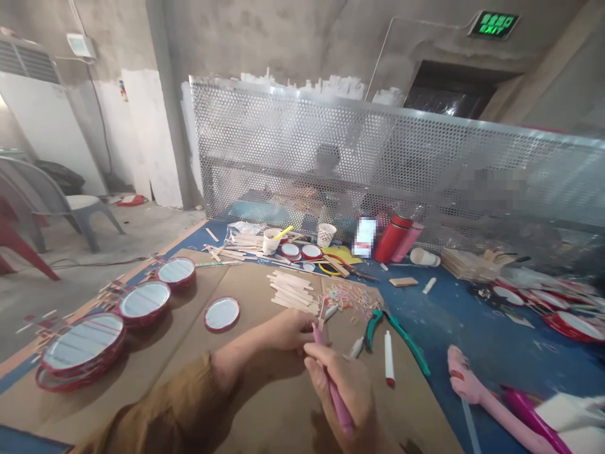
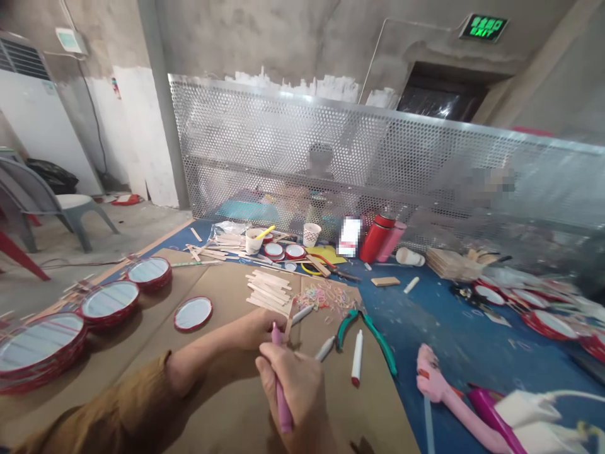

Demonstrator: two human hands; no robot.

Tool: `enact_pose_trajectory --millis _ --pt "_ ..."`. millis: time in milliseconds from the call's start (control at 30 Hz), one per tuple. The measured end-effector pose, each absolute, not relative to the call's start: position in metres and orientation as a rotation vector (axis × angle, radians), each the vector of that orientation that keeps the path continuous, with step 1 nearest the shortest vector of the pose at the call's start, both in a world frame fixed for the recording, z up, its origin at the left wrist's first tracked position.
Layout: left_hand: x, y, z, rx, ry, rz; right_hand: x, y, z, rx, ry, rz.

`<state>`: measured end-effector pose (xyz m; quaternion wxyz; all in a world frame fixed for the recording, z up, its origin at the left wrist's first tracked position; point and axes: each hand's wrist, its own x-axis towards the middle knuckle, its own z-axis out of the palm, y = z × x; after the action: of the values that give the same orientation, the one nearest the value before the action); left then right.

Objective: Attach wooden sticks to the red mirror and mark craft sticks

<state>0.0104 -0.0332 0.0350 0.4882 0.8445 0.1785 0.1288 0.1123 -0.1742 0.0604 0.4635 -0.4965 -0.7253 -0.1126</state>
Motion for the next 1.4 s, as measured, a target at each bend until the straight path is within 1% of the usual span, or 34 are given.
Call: enact_pose_trajectory --millis 133,367,533,733,967,1167,1300,1400 --pt "0.010 -0.033 0.035 2.076 0.441 0.317 0.110 -0.176 0.056 -1.246 -1.816 -0.304" --pt "0.006 -0.034 0.041 2.034 0.479 0.207 0.115 -0.178 0.062 -1.259 -1.761 -0.156" --pt "0.006 -0.034 0.041 2.063 0.485 0.199 0.117 -0.175 0.063 -1.280 -1.755 -0.166" --pt "0.007 -0.038 0.044 1.995 0.432 0.178 0.131 -0.171 0.061 -1.339 -1.674 -0.006" --pt "0.008 -0.037 0.042 1.875 0.433 0.156 0.155 -0.158 0.064 -1.381 -1.422 0.059" --pt "0.009 -0.031 0.036 1.803 0.362 0.145 0.151 -0.152 0.066 -1.357 -1.456 0.086" --pt "0.013 -0.027 0.028 1.812 0.381 0.115 0.146 -0.150 0.060 -1.404 -1.385 0.148" --pt "0.016 -0.025 0.025 1.856 0.410 0.078 0.143 -0.151 0.056 -1.426 -1.373 0.095"
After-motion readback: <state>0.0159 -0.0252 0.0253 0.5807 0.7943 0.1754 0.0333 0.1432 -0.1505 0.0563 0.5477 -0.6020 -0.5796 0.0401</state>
